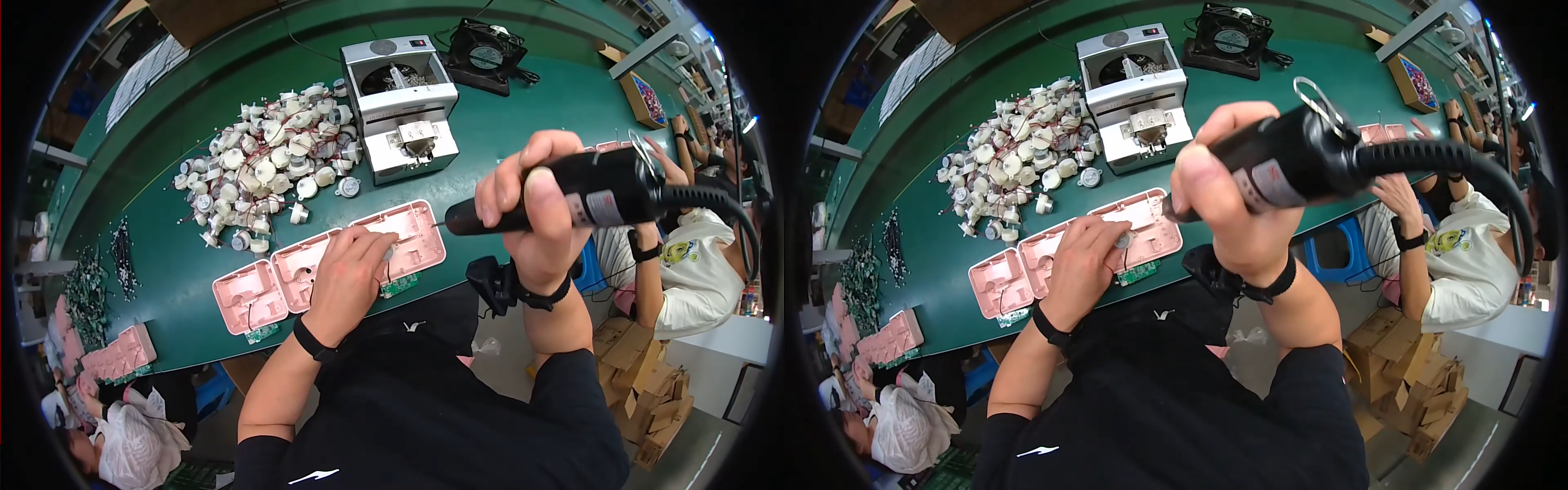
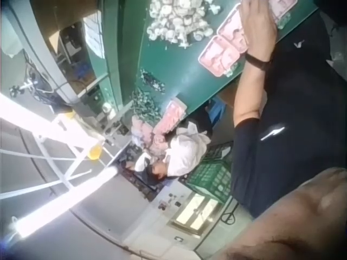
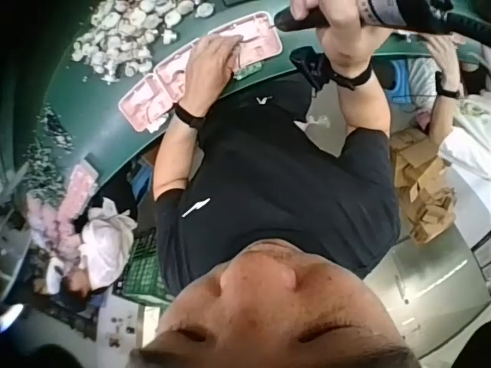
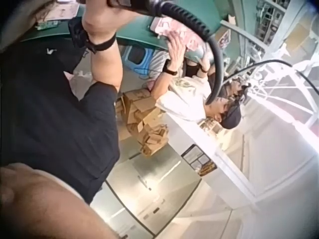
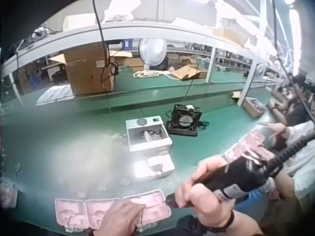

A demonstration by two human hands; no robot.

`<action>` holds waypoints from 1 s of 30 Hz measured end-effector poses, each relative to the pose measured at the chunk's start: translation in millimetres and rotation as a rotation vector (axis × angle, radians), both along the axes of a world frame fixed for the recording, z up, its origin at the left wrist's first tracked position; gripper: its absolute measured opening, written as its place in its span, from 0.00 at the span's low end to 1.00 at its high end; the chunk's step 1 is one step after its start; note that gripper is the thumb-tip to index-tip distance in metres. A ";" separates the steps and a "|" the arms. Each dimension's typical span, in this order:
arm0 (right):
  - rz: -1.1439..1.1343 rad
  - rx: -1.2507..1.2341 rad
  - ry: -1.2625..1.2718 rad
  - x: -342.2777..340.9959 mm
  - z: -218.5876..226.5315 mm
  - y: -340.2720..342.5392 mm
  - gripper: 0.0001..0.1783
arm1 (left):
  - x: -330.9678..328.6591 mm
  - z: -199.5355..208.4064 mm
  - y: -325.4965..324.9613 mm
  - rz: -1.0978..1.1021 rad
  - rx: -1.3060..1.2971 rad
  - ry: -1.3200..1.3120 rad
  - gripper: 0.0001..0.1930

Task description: The person pours screws from a bag into a screw feeder, then places motors into pink plastic housings and secures them with screws using a power screwdriver.

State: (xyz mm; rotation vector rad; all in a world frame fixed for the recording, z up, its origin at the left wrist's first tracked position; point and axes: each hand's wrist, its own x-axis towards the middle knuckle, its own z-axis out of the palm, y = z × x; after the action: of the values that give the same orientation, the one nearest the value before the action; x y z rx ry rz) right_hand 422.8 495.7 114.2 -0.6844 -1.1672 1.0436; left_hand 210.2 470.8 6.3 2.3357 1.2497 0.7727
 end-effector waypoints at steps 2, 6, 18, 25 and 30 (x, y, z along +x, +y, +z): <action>0.025 -0.005 -0.030 -3.2 -5.9 -7.7 0.15 | 1.8 3.8 0.3 0.027 0.027 -0.011 0.20; 0.080 -0.015 -0.111 -14.7 -25.6 -10.7 0.17 | -0.4 -3.2 4.1 0.037 0.058 0.000 0.20; 0.131 -0.025 -0.212 -40.7 -57.4 -0.8 0.18 | -2.5 -10.0 5.7 0.077 0.073 -0.033 0.17; 0.118 0.000 -0.198 -55.1 -64.1 1.3 0.15 | -2.3 -13.0 7.3 0.101 0.087 -0.075 0.16; 0.132 0.016 -0.285 -47.1 -63.9 2.3 0.14 | -3.9 -13.3 5.0 0.106 0.082 -0.078 0.16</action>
State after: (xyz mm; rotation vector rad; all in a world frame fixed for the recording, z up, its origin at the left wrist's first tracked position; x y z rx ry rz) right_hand 375.7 498.0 50.3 -0.7695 -1.4825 1.0692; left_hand 206.2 475.7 -7.0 2.2941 1.3408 0.9569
